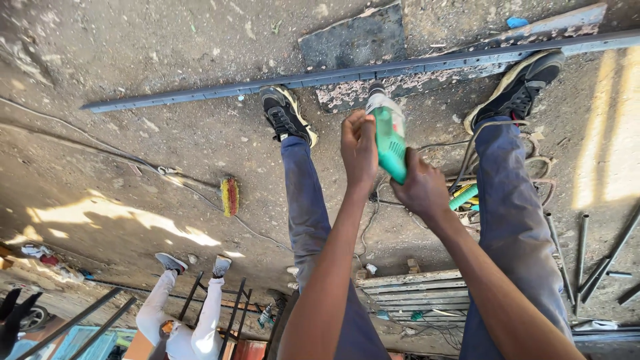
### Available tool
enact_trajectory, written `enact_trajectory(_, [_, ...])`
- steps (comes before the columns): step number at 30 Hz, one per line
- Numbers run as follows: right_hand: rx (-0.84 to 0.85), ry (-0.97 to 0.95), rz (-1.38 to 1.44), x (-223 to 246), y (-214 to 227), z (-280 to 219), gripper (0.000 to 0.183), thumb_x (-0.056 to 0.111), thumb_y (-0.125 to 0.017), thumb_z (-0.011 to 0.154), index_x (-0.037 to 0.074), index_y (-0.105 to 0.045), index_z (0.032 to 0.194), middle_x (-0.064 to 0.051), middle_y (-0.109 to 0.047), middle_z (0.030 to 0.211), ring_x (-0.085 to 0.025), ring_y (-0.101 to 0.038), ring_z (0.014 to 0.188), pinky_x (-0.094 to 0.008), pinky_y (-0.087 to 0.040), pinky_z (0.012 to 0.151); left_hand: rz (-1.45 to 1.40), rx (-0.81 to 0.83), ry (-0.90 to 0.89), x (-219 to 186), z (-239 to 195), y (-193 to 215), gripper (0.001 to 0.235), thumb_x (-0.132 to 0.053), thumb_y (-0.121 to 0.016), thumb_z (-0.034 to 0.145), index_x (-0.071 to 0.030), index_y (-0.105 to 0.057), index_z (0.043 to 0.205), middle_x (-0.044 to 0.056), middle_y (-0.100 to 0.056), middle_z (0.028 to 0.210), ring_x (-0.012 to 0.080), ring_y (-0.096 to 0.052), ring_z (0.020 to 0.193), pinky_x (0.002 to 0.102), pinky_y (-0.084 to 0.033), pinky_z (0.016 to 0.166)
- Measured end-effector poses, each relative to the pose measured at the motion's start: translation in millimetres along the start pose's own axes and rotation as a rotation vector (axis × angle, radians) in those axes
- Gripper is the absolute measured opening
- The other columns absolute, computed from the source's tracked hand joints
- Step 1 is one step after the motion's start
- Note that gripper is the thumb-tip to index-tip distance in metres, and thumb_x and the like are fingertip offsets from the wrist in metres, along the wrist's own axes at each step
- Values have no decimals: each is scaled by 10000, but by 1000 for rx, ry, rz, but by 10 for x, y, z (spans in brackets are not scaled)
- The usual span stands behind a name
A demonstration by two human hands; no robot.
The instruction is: The person holds a green electric power drill and drills a series of holes along a long metal bar lying on the ground, repositioning the drill to new spots along the bar between holes. Drilling dust accumulates on the bar as the person works along its length.
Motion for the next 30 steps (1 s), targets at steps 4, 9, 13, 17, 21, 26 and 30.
enact_trajectory(4, [35, 64, -15, 190, -184, -25, 666, 306, -755, 797, 46, -442, 1324, -304, -716, 1035, -536, -732, 845, -646, -600, 695, 332, -99, -197, 36, -97, 78, 489, -455, -564, 1017, -24, -614, 1243, 198, -644, 1168, 357, -627, 1179, 517, -490, 1045])
enact_trajectory(9, [-56, 309, -381, 459, -61, -42, 637, 365, -689, 717, 30, -519, 1231, -88, -648, 890, -327, -759, 691, -422, -613, 549, 811, -324, -479, 429, 54, 314, 146, -277, -549, 1009, -185, -659, 1031, 35, -664, 1031, 330, -742, 830, 495, -607, 649])
enact_trajectory(13, [-82, 363, -378, 439, -79, -52, 553, 280, -637, 738, -13, -547, 1198, -107, -637, 846, -336, -747, 647, -422, -597, 502, 914, -230, -553, 461, 69, 260, 141, -329, -568, 978, -223, -658, 996, -1, -660, 1122, 364, -741, 781, 546, -615, 672])
enact_trajectory(17, [-106, 398, -357, 465, -43, -64, 584, 303, -639, 721, -37, -538, 1186, -90, -609, 829, -293, -736, 621, -391, -597, 496, 991, -107, -697, 351, 63, 157, 131, -298, -541, 989, -219, -644, 979, 36, -671, 1161, 406, -742, 759, 550, -625, 643])
enact_trajectory(21, [-155, 417, -419, 632, 79, -61, 536, 263, -623, 720, -27, -597, 1169, -57, -631, 829, -245, -737, 607, -361, -591, 483, 1054, 47, -936, 186, 12, 108, 178, -302, -537, 988, -187, -673, 990, 102, -699, 1213, 368, -743, 1018, 469, -633, 768])
enact_trajectory(26, [-96, 405, -368, 431, -51, 41, 431, 196, -614, 833, -51, -583, 1185, -108, -630, 837, -249, -740, 626, -320, -591, 511, 1032, 161, -982, -2, -3, -71, 176, -244, -526, 987, -162, -670, 929, 91, -730, 1093, 308, -732, 1083, 440, -610, 895])
enact_trajectory(30, [-73, 397, -272, 259, -165, -75, 429, 146, -585, 819, -63, -584, 1194, -112, -637, 897, -292, -756, 656, -374, -605, 528, 1117, 222, -1000, 95, -83, -199, 160, -286, -539, 961, -197, -665, 918, 35, -724, 1127, 297, -718, 1074, 456, -643, 734])
Point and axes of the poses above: each hand's wrist, its own z-axis towards the middle knuckle, its own y-axis out of the back of the hand, x = y × z, the point moved 8 cm from there along z, towards the middle knuckle
